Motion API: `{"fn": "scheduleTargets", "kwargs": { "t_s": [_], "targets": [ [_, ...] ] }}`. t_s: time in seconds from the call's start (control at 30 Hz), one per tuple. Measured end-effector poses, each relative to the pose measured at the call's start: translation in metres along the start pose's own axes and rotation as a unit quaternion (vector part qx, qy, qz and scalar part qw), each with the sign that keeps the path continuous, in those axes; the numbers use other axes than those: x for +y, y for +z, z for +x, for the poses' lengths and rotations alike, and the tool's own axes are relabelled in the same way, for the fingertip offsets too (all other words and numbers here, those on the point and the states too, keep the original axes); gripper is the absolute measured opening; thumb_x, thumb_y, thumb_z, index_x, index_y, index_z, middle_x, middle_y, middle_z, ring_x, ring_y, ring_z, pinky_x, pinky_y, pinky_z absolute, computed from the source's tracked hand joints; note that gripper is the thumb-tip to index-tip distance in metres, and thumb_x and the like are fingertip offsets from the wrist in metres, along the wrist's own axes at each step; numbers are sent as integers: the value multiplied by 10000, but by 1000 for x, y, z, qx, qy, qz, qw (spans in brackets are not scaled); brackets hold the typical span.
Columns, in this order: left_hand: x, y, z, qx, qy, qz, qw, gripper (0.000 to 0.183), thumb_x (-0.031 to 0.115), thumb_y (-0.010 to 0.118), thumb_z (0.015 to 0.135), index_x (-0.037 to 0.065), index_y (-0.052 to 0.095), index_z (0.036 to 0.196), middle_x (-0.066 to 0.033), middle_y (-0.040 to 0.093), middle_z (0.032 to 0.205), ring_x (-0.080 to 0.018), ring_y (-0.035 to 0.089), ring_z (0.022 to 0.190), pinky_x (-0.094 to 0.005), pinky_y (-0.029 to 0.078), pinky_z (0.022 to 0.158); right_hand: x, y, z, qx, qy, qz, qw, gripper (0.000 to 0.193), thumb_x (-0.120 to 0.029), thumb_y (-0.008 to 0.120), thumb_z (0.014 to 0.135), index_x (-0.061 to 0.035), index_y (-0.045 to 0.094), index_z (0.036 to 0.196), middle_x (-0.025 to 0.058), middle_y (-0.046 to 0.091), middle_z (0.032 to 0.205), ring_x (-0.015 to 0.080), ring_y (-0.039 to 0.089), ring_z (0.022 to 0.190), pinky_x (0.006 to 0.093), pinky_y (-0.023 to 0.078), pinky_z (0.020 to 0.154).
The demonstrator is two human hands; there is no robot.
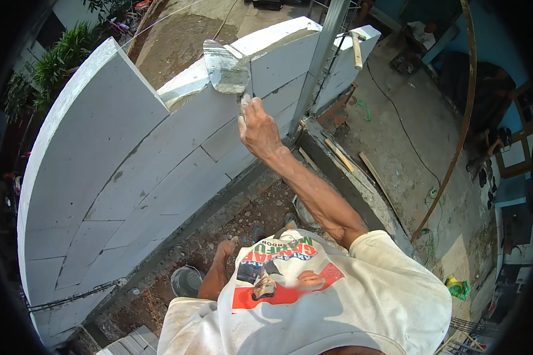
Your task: The person applies mortar to a wall and places a white brick by hand. They use a trowel to spread the mortar and a hammer to tap the brick into place.
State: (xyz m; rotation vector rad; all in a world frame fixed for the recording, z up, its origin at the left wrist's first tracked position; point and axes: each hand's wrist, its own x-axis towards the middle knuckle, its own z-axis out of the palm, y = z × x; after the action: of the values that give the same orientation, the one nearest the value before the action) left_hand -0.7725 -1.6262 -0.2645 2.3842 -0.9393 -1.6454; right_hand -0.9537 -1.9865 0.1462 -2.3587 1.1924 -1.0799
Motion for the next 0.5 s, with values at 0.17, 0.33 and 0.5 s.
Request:
{"fn": "scheduleTargets", "kwargs": {
  "t_s": [0.17,0.33,0.5],
  "targets": [
    [38,6,-36,14,7,20,1000,546,444,714,977,-38,745,1232,-265,752,1253,-389,706,1222,-446,528,1010,11,-25,-102,-69,-74,41,994,445,-45,727,931,73,550,1321,229,555,1173,413,702,905,473,615,764],
    [-8,34,-34,-18,28,-134,990,318,292,808,932,69,671,751,-32,644,691,-122,578,659,-407,475,585,54,-28,-218,-173,94,170,966,378,-148,698,967,29,581,1279,243,616,1138,490,667,960,535,572,826],
    [14,33,-57,-116,-29,-131,984,265,296,773,998,53,738,900,-67,752,856,-133,651,757,-376,538,654,157,-15,-348,-357,309,83,877,385,-344,657,989,-5,708,1164,294,736,1104,488,695,1063,546,545,943]
  ]
}}
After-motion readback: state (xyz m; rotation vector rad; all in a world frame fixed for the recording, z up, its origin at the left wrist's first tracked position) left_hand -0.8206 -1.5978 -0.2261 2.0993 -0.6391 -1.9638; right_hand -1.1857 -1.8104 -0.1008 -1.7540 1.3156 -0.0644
